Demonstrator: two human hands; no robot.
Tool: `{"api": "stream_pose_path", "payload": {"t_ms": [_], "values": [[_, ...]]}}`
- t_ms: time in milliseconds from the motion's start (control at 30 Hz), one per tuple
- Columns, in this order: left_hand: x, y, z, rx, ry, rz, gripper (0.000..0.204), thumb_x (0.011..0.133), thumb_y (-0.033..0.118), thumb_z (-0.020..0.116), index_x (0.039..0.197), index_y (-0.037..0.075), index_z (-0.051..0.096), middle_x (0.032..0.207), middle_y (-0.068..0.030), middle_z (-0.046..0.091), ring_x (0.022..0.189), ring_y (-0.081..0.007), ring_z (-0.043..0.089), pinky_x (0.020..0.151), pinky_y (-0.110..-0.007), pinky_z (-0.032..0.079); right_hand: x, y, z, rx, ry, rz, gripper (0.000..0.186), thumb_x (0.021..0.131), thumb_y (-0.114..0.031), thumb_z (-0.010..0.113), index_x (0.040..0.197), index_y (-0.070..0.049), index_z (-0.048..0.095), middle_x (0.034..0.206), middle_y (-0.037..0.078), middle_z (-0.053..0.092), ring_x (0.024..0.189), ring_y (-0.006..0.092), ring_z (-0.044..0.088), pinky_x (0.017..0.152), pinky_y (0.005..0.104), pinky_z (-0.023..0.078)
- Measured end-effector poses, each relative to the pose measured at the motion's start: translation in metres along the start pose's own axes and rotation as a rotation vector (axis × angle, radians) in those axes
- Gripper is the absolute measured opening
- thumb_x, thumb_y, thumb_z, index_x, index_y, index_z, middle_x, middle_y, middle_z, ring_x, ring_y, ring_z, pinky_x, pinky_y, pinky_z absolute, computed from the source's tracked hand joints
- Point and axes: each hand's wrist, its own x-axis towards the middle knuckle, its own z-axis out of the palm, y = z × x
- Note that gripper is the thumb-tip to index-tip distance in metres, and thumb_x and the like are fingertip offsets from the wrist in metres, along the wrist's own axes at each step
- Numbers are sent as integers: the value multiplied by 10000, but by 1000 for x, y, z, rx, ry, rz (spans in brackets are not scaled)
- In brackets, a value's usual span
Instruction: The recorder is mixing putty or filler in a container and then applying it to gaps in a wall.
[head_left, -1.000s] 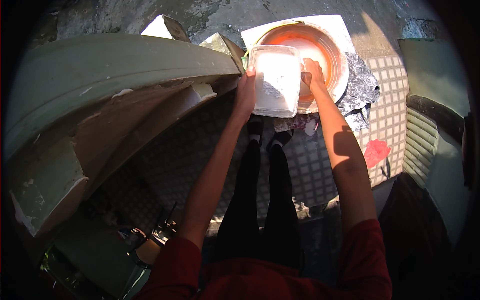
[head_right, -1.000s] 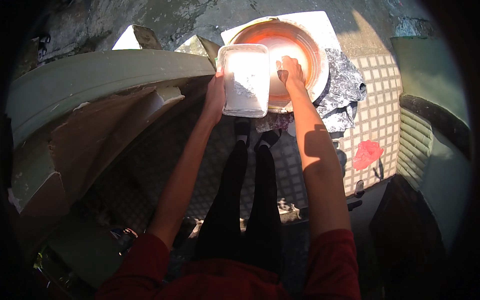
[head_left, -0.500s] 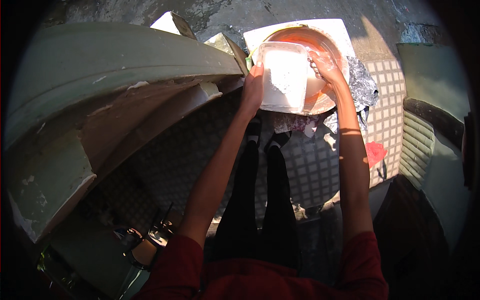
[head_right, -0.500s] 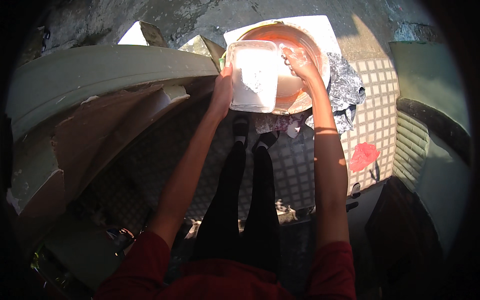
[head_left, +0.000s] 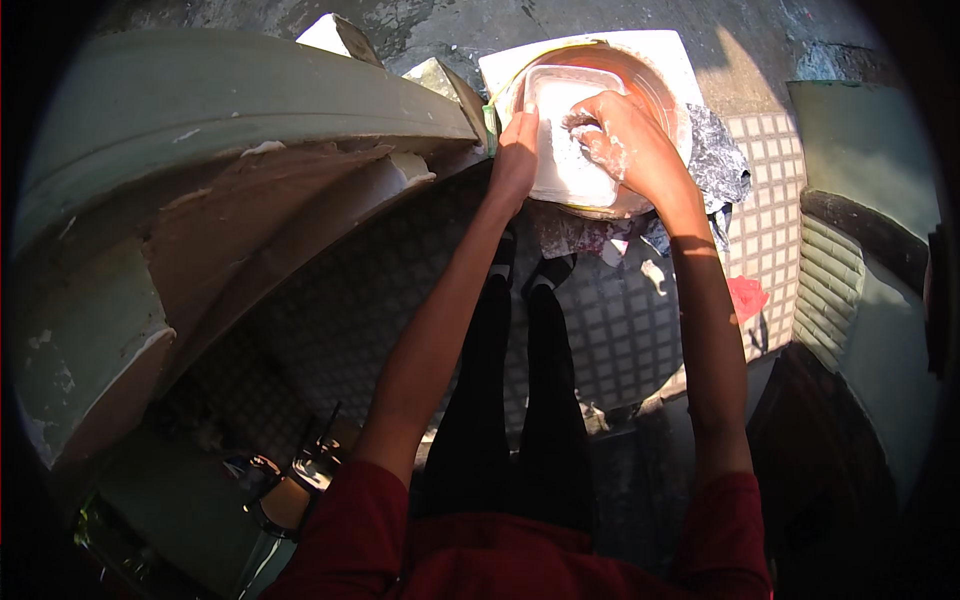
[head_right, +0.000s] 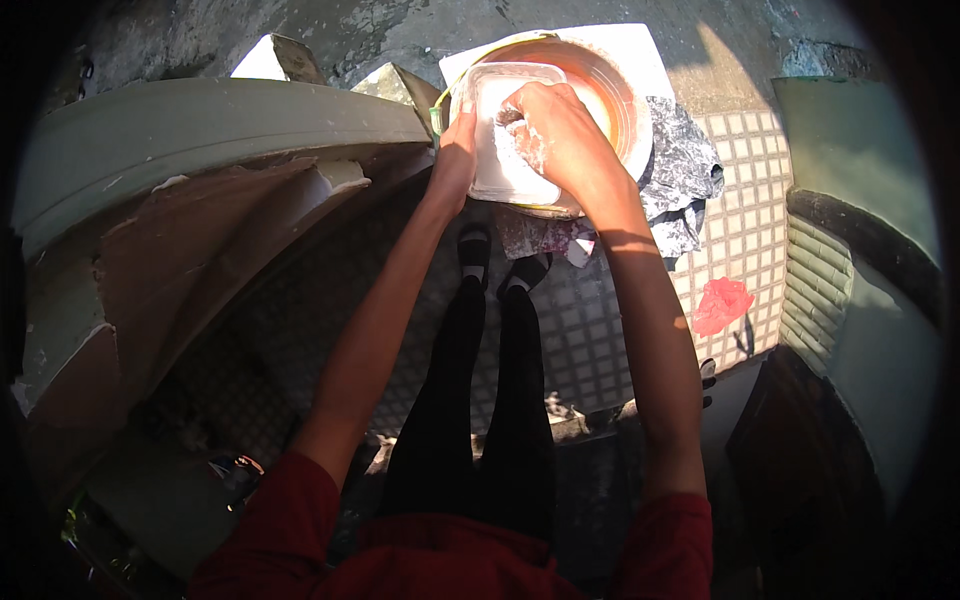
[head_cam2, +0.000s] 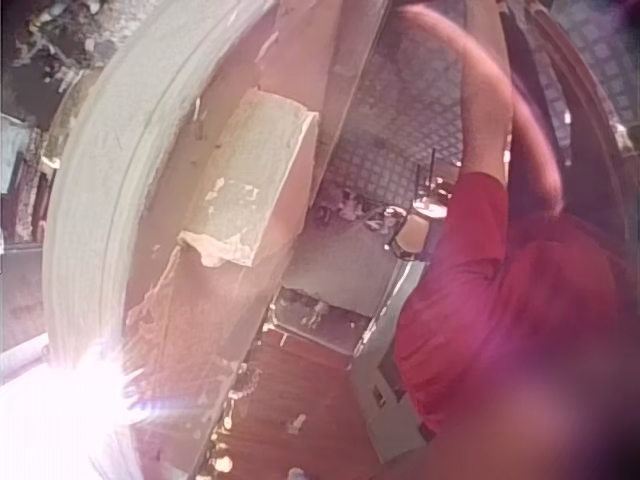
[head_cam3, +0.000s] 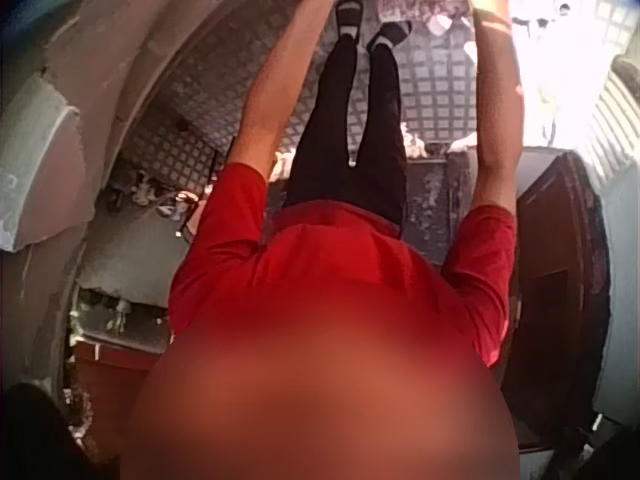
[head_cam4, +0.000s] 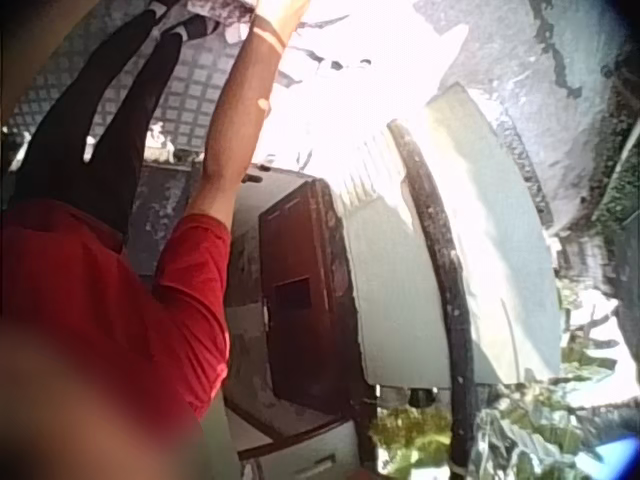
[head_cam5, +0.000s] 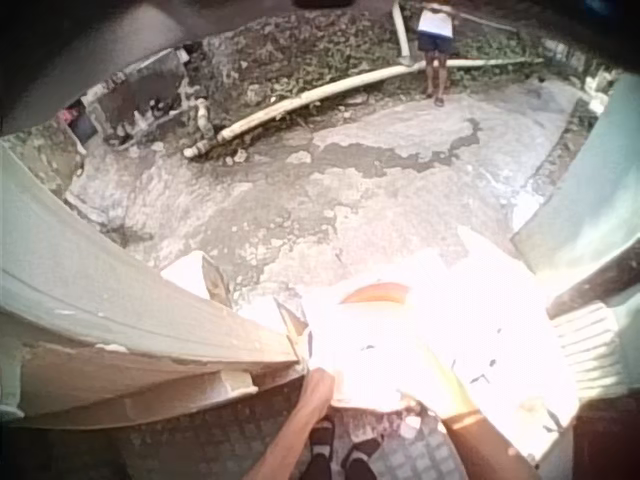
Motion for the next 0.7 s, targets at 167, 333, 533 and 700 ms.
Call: {"api": "stream_pose_path", "payload": {"t_ms": [167,333,533,700], "values": [[4,-7,-9,70,7,9,535,1027,416,369,1270,-30,537,1146,-155,616,1053,-222,546,959,-328,397,3,-5,-22,138,-105,99,272,821,-123,650,1046,23,695,973,202,692,928,284,671,857,373,505],[2,0,-10,55,28,-19,563,1028,428,356,1315,-31,509,1170,-164,602,1076,-221,526,977,-327,384,8,67,-28,337,13,309,297,847,-223,673,1021,13,717,889,113,715,810,208,679,787,337,536],[-9,18,-18,131,6,-73,573,1047,414,303,1369,-37,448,1251,-110,564,1119,-165,495,995,-302,371,28,157,72,102,211,530,281,823,-270,669,894,-3,718,752,144,684,715,252,657,723,344,511],[-9,14,-34,99,67,-91,566,1028,446,361,1292,-33,512,1157,-106,589,1068,-168,503,971,-303,379,36,167,133,357,174,729,322,848,-326,563,837,-20,662,824,203,664,781,304,630,766,414,457]]}}
